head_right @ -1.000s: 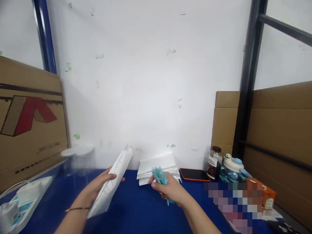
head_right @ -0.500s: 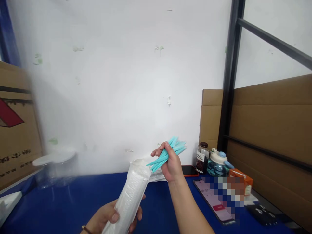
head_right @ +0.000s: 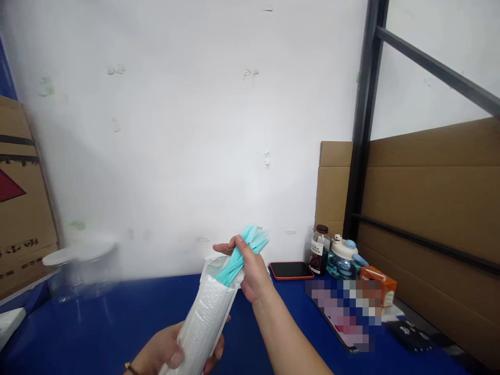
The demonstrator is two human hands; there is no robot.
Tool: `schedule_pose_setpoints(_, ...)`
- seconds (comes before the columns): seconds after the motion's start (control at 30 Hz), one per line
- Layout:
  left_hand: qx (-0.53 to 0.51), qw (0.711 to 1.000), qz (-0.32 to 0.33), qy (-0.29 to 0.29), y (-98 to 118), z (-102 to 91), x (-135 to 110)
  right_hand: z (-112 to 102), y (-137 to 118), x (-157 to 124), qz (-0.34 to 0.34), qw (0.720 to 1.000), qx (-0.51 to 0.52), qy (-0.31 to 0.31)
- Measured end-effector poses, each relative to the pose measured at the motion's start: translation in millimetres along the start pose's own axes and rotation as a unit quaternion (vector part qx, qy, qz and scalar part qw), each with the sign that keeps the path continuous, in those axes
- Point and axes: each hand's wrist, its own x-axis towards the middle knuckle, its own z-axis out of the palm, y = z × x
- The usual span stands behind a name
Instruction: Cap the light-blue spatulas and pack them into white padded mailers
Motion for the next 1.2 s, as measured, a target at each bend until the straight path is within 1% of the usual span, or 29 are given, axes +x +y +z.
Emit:
schedule_pose_setpoints(0.07,-0.016,1.0,0.015,-0.008,-0.9,1.4,0.7,3.6,4.9,-4.7,0.037,0.997,-0.052,-0.053)
schedule_pose_setpoints(0.13,-0.031,0.999,0.038,-0.01,-2.9,1.1,1.1,4.7,5.9,-8.7,0.061,0.986,-0.108,-0.108)
schedule_pose_setpoints(0.2,-0.04,0.998,0.055,-0.014,-5.6,-0.4,1.7,3.6,4.6,-10.8,0.072,0.976,-0.149,-0.139)
schedule_pose_setpoints(0.33,-0.064,0.995,0.073,-0.034,-10.4,-3.6,3.7,-0.6,-1.3,-9.7,0.057,0.973,-0.159,-0.156)
schedule_pose_setpoints(0.4,-0.077,0.993,0.074,-0.041,-12.1,-5.1,4.6,-2.1,-4.2,-8.3,0.052,0.975,-0.154,-0.153)
schedule_pose_setpoints(0.47,-0.088,0.993,0.071,-0.045,-13.5,-6.7,5.0,-3.5,-6.3,-7.3,0.056,0.972,-0.172,-0.148)
schedule_pose_setpoints(0.57,-0.108,0.991,0.066,-0.049,-14.9,-8.9,4.8,-5.8,-6.5,-6.6,0.067,0.957,-0.227,-0.168)
schedule_pose_setpoints(0.67,-0.135,0.988,0.067,-0.037,-13.2,-8.3,3.8,-8.7,-1.5,-5.3,0.076,0.945,-0.253,-0.194)
schedule_pose_setpoints(0.7,-0.14,0.987,0.066,-0.031,-11.6,-7.1,3.4,-9.9,1.6,-4.1,0.072,0.943,-0.264,-0.191)
schedule_pose_setpoints(0.77,-0.141,0.989,0.048,-0.021,-7.2,-3.0,2.6,-12.7,9.3,-0.4,0.035,0.938,-0.304,-0.16)
schedule_pose_setpoints(0.83,-0.137,0.99,0.022,0.004,-2.1,1.8,2.5,-16.3,16.7,4.5,-0.027,0.927,-0.361,-0.101)
schedule_pose_setpoints(0.9,-0.135,0.989,-0.005,0.059,2.0,4.6,3.5,-20.4,20.6,9.1,-0.082,0.904,-0.416,-0.041)
schedule_pose_setpoints(0.97,-0.125,0.98,-0.014,0.156,3.9,3.0,5.2,-24.7,18.6,11.8,-0.106,0.885,-0.452,-0.002)
schedule_pose_setpoints(1.0,-0.114,0.97,-0.016,0.213,3.9,0.4,5.9,-26.8,15.3,12.2,-0.107,0.884,-0.455,-0.001)
schedule_pose_setpoints(1.03,-0.102,0.958,-0.016,0.269,3.4,-2.8,6.5,-28.8,10.8,11.9,-0.099,0.889,-0.447,-0.022)
schedule_pose_setpoints(1.07,-0.093,0.944,-0.013,0.316,2.6,-6.4,6.8,-30.6,5.6,11.2,-0.086,0.897,-0.429,-0.064)
schedule_pose_setpoints(1.1,-0.088,0.935,-0.013,0.344,1.6,-9.7,6.9,-32.1,0.3,10.1,-0.073,0.902,-0.408,-0.123)
schedule_pose_setpoints(1.13,-0.088,0.933,-0.011,0.348,0.6,-12.2,6.8,-33.2,-4.6,8.9,-0.066,0.9,-0.391,-0.183)
schedule_pose_setpoints(1.17,-0.093,0.94,-0.01,0.327,-0.4,-13.9,6.7,-33.7,-8.6,7.7,-0.065,0.89,-0.386,-0.233)
schedule_pose_setpoints(1.2,-0.099,0.953,-0.009,0.286,-1.1,-14.4,6.6,-33.7,-11.3,6.8,-0.073,0.877,-0.393,-0.266)
